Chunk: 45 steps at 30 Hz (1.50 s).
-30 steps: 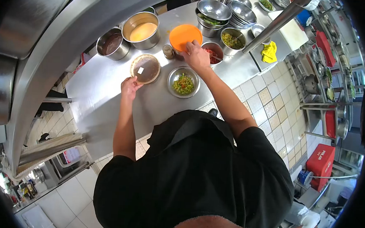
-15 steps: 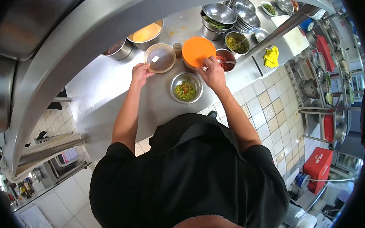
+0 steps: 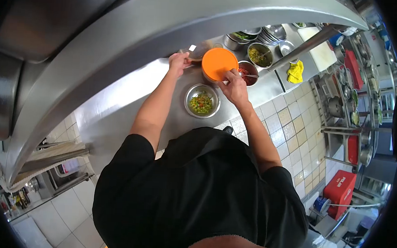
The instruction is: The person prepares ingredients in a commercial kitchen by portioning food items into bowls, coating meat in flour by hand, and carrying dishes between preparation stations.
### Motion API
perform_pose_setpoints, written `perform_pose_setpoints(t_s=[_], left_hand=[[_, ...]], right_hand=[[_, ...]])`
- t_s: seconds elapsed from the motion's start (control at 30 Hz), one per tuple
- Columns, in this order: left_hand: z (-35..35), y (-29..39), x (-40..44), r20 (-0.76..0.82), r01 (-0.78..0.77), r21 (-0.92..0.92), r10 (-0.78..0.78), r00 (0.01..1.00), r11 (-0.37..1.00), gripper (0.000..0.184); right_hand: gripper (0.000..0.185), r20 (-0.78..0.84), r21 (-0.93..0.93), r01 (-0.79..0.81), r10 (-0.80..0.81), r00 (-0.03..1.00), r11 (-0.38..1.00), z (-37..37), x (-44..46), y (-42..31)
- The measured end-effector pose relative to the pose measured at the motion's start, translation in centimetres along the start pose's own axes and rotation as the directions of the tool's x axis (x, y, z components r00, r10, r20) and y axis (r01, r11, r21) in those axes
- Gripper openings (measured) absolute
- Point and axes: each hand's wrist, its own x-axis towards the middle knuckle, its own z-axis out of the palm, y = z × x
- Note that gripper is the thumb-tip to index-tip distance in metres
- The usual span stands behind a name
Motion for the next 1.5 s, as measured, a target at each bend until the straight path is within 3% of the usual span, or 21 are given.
perform_pose_setpoints(t_s=[0.13,0.23,0.27,0.37,0.4,0.5,0.67,0.77,0.87,0.93,1.0,1.07,1.1,1.13,1.17,1.23,1.3,1.37,1.43,1.5], left_hand=[[1.8,0.7,-1.9,-0.025,0.063,0.092,-0.061,0.998,0.994,0.033],[2.6,2.8,-7.1,0.030,0.006,0.327,-0.016,0.999,0.945,0.059],[2.2,2.7,-8.2,0.090,-0.042,0.302,0.015,0.996,0.952,0.065],[1.3,2.8,-11.3,0.210,-0.152,0.551,0.041,0.977,0.821,0.055],[1.0,2.5,-11.4,0.194,-0.196,0.574,0.101,0.976,0.795,0.044],[-1.8,1.5,-10.0,0.117,-0.216,0.405,0.184,0.976,0.888,0.039],[-6.6,4.2,-10.7,0.003,-0.229,0.367,0.245,0.969,0.902,0.032],[-9.4,5.8,-11.5,-0.030,-0.236,0.376,0.266,0.964,0.896,0.029],[-11.7,7.4,-11.5,-0.053,-0.191,0.448,0.239,0.970,0.874,0.026],[-12.4,8.2,-11.5,-0.065,-0.170,0.492,0.230,0.971,0.854,0.025],[-12.8,9.2,-11.1,-0.096,-0.107,0.553,0.191,0.977,0.826,0.031],[-13.1,8.8,-9.8,-0.072,-0.194,0.889,0.545,0.835,0.414,0.034],[-13.1,8.8,-9.4,0.007,-0.162,0.974,0.689,0.725,0.160,0.036],[-9.2,10.4,-11.9,-0.068,-0.201,0.933,0.693,0.718,0.299,0.040],[-6.8,10.8,-12.7,-0.025,-0.353,0.860,0.722,0.691,0.367,0.037],[-3.8,10.8,-11.0,0.103,-0.444,0.825,0.681,0.725,0.349,0.034],[0.8,10.8,-10.8,0.254,-0.517,0.735,0.530,0.809,0.438,0.033],[2.8,8.7,-5.9,0.307,-0.456,0.825,0.411,0.858,0.334,0.031],[6.2,8.8,-4.7,0.208,-0.257,0.916,0.184,0.961,0.309,0.026],[6.1,6.0,0.4,0.453,-0.394,0.860,0.130,0.882,-0.325,0.023]], right_hand=[[0.024,0.037,0.030,0.055,-0.056,0.998,0.998,-0.1,0.6,0.2],[0.022,0.059,0.041,0.084,-0.086,0.995,0.996,0.2,1.0,0.3],[0.021,0.064,0.048,0.086,-0.089,0.994,0.995,0.3,1.1,0.3],[0.020,0.098,0.074,0.110,-0.117,0.988,0.991,0.8,1.1,-1.0],[0.019,0.096,0.089,0.136,-0.144,0.985,0.987,1.4,1.0,-1.3],[0.017,0.080,0.137,0.197,-0.209,0.975,0.971,3.4,1.1,-3.2],[0.014,0.143,0.324,0.243,-0.301,0.943,0.914,6.8,1.8,-5.7],[0.014,0.117,0.522,0.041,-0.119,0.986,0.852,6.4,2.4,-7.2],[0.018,0.105,0.508,-0.191,0.160,0.982,0.840,8.7,4.0,-1.8],[0.020,-0.047,0.180,-0.125,0.136,0.990,0.976,7.5,5.4,0.6],[0.023,-0.130,-0.111,-0.057,0.042,0.991,0.992,6.5,7.6,2.8],[0.025,-0.129,-0.330,0.038,-0.085,0.988,0.943,5.8,10.3,4.7],[0.025,-0.124,-0.361,0.033,-0.083,0.989,0.932,5.8,11.4,5.1],[0.025,-0.119,-0.392,0.031,-0.083,0.989,0.920,5.8,12.5,5.5],[0.024,-0.108,-0.422,0.029,-0.082,0.991,0.906,6.0,13.4,6.0],[0.026,-0.036,-0.432,0.045,-0.067,0.997,0.901,6.5,14.3,7.3],[0.027,0.117,-0.471,0.040,0.018,0.993,0.881,5.6,14.9,7.3],[0.027,0.053,-0.525,-0.009,0.043,0.998,0.851,5.5,14.8,8.0],[0.026,0.033,-0.577,-0.052,0.086,0.996,0.815,5.0,14.2,8.4],[0.024,0.048,-0.629,-0.079,0.141,0.989,0.773,4.0,13.5,8.4]])
